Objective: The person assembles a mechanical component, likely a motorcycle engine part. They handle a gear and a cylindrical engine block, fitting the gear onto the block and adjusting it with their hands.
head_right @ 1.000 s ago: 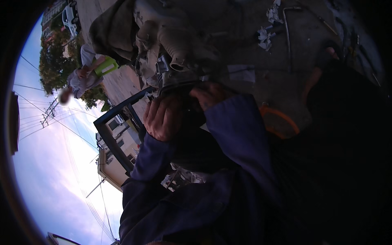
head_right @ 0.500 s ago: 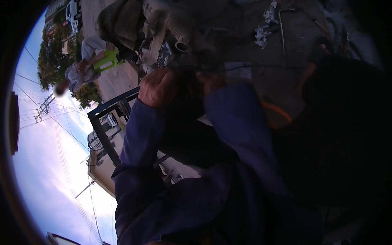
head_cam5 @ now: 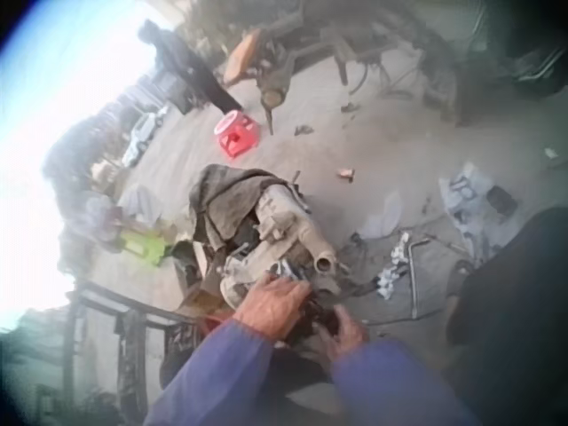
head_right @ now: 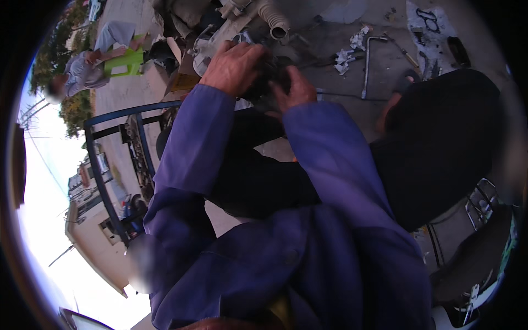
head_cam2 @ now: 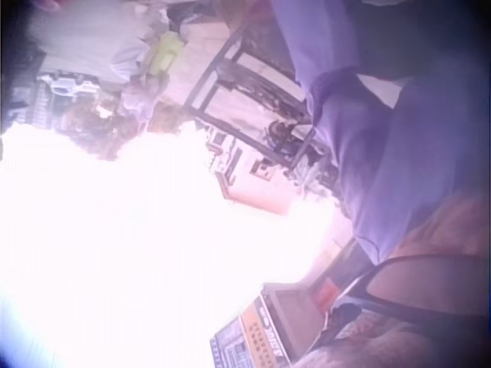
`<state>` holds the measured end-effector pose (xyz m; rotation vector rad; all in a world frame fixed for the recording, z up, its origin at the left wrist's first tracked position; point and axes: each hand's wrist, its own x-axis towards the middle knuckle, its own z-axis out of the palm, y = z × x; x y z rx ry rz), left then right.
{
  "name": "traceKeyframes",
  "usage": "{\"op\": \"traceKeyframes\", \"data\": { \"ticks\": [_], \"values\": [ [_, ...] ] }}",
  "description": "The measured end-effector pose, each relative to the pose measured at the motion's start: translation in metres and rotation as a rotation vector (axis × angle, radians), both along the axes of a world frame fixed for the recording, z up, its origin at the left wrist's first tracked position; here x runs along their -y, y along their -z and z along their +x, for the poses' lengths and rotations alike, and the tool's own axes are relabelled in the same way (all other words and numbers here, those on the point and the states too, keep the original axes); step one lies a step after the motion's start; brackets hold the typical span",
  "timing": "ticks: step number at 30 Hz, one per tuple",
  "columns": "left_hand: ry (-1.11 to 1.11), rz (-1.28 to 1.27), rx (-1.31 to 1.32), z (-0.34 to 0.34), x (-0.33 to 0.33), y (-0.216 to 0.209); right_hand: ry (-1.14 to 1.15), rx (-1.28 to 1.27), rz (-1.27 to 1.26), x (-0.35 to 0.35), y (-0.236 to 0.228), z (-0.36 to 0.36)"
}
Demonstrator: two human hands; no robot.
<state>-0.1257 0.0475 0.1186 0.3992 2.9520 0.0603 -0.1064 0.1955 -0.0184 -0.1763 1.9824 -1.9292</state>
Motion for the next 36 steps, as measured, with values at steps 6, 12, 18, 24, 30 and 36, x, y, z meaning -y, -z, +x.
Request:
{"op": "traceKeyframes", "data": {
  "ticks": [6,12,18,24,30,36],
  "values": [
    [-0.028,0.028,-0.035,0.001,0.006,-0.003,0.079,-0.601,0.148,-0.001,-0.013,-0.009],
    [-0.102,0.169,0.036,-0.012,0.011,0.001,0.023,-0.61,0.134,-0.013,-0.001,-0.009],
    [-0.155,0.282,0.051,-0.011,0.015,0.005,0.008,-0.312,0.029,-0.027,0.008,-0.007],
    [-0.177,0.306,0.022,-0.008,0.013,0.003,-0.002,-0.155,-0.009,-0.039,-0.006,-0.007],
    [-0.177,0.317,0.01,-0.005,0.013,0.0,-0.011,0.053,-0.295,-0.057,-0.007,-0.024],
    [-0.187,0.308,0.006,-0.006,0.014,0.002,0.048,0.207,-0.441,-0.062,-0.005,-0.033]
  ]
}}
